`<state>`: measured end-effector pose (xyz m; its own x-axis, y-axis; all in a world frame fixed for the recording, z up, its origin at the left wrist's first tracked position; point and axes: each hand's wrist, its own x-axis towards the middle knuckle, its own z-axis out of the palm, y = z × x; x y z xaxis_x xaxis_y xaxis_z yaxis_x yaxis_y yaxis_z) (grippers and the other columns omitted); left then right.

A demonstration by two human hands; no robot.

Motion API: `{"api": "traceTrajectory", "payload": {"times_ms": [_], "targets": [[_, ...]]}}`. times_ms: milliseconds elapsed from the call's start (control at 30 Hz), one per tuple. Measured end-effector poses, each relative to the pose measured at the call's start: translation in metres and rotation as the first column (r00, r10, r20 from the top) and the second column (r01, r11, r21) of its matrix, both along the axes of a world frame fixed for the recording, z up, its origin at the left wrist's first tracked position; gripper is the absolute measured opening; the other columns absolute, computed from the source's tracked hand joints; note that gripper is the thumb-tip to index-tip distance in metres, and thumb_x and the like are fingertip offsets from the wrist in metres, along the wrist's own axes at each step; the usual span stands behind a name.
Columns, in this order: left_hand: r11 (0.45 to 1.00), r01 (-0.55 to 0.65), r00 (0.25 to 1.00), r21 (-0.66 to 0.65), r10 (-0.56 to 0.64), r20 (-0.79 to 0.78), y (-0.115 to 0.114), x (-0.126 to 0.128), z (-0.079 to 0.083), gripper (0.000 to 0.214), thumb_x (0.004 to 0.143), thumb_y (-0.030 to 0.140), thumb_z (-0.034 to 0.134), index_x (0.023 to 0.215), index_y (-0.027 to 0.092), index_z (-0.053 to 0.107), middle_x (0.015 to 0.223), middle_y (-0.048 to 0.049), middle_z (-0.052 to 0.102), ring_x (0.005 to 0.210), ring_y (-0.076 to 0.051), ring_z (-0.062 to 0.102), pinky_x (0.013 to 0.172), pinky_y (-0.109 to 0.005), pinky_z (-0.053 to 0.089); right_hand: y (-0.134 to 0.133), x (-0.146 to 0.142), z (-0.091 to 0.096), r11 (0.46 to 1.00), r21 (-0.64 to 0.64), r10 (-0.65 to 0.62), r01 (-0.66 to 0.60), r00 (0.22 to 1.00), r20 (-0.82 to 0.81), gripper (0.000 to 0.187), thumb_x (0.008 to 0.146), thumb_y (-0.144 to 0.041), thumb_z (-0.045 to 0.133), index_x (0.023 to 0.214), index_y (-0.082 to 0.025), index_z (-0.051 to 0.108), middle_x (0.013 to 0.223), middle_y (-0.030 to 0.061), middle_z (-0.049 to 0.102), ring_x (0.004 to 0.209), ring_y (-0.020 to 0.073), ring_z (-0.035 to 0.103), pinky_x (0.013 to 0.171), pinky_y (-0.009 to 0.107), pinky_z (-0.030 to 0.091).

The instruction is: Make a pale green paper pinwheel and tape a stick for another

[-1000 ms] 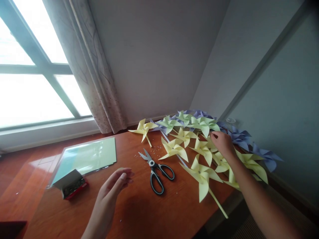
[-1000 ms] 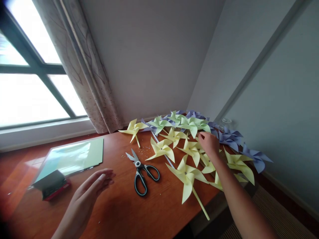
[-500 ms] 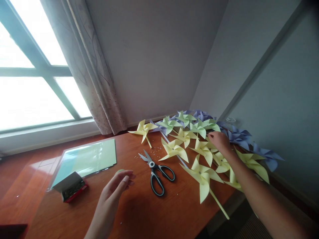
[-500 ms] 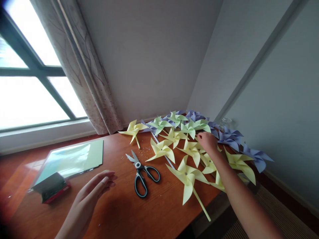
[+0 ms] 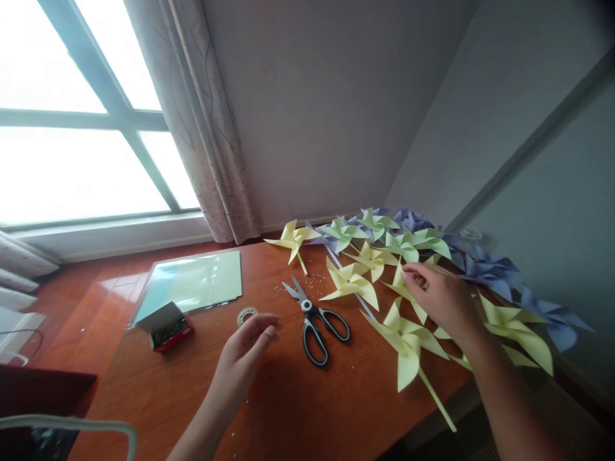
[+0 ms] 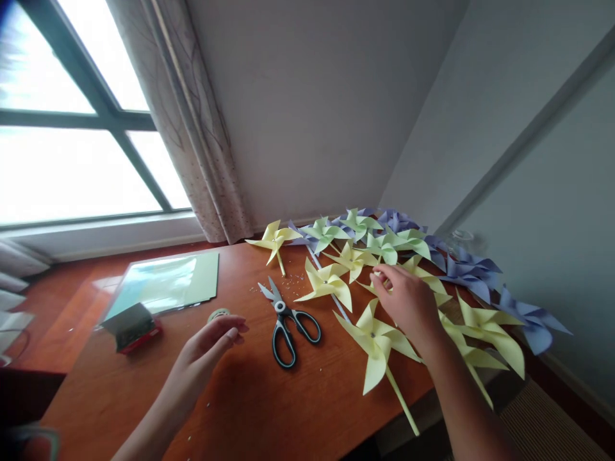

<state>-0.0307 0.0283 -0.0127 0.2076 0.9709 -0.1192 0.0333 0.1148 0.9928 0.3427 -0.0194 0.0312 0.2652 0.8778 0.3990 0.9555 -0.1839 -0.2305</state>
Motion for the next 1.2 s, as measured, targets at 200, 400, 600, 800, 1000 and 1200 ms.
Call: {"api": "traceTrajectory", "payload": {"times_ms": [200,400,600,800,1000,1200], "targets": [[0.991,0.085,0.989,0.099,-0.071,-0.132,-0.004,0.002,-0.009,0.023,0.087,0.038,0.066,0.095,0.018,0.074,0.092,-0.0091,0.075,0.088,-0.024,0.068,0.080,-0.032,0.053,-0.003,-0.132,-0.012,0.897,0.066,0.426,-0.437,0.817,-0.389,0.019,0.097,-0.031,0.057,0.087,-0.022,0.070,0.084,0.0044,0.075,0.073,0.0189,0.068,0.065,0.028,0.047],[0.944,0.214,0.939,0.250,-0.128,-0.320,-0.006,0.005,-0.014,0.017,0.093,0.028,0.054,0.090,0.018,0.068,0.085,-0.0055,0.070,0.077,-0.019,0.063,0.071,-0.028,0.048,0.025,-0.199,-0.046,0.836,-0.013,0.494,-0.549,0.762,-0.418,0.017,0.095,-0.021,0.059,0.080,-0.022,0.068,0.079,0.0027,0.074,0.072,0.0184,0.066,0.066,0.028,0.041],[0.897,0.303,0.814,0.323,-0.066,-0.578,-0.008,0.003,-0.018,0.014,0.092,0.019,0.049,0.091,0.018,0.063,0.083,-0.0039,0.067,0.073,-0.017,0.059,0.069,-0.027,0.044,0.033,-0.204,-0.070,0.816,0.018,0.527,-0.578,0.730,-0.434,0.018,0.096,-0.020,0.056,0.080,-0.021,0.065,0.079,0.0035,0.072,0.074,0.0189,0.065,0.069,0.028,0.042],[0.882,0.353,0.767,0.312,-0.082,-0.636,-0.009,0.003,-0.021,0.011,0.086,0.013,0.051,0.086,0.019,0.060,0.082,-0.0040,0.064,0.072,-0.018,0.056,0.067,-0.028,0.041,0.029,-0.201,-0.078,0.803,0.041,0.545,-0.595,0.704,-0.455,0.020,0.096,-0.020,0.053,0.080,-0.021,0.064,0.079,0.0037,0.071,0.074,0.0193,0.065,0.070,0.028,0.043],[0.869,0.381,0.740,0.315,-0.082,-0.668,-0.008,0.003,-0.021,0.010,0.088,0.015,0.049,0.088,0.020,0.059,0.084,-0.0041,0.064,0.072,-0.018,0.056,0.067,-0.028,0.041,0.029,-0.201,-0.076,0.795,0.039,0.554,-0.605,0.698,-0.454,0.020,0.097,-0.019,0.053,0.079,-0.021,0.063,0.078,0.0036,0.070,0.074,0.0187,0.064,0.070,0.028,0.043],[0.860,0.398,0.706,0.320,-0.064,-0.705,-0.007,0.004,-0.023,0.011,0.087,0.013,0.048,0.086,0.020,0.056,0.084,-0.0045,0.064,0.071,-0.018,0.056,0.067,-0.029,0.040,0.029,-0.199,-0.077,0.793,0.009,0.552,-0.610,0.711,-0.435,0.019,0.095,-0.018,0.055,0.078,-0.021,0.063,0.075,0.0026,0.068,0.069,0.0178,0.061,0.067,0.028,0.040]]}}
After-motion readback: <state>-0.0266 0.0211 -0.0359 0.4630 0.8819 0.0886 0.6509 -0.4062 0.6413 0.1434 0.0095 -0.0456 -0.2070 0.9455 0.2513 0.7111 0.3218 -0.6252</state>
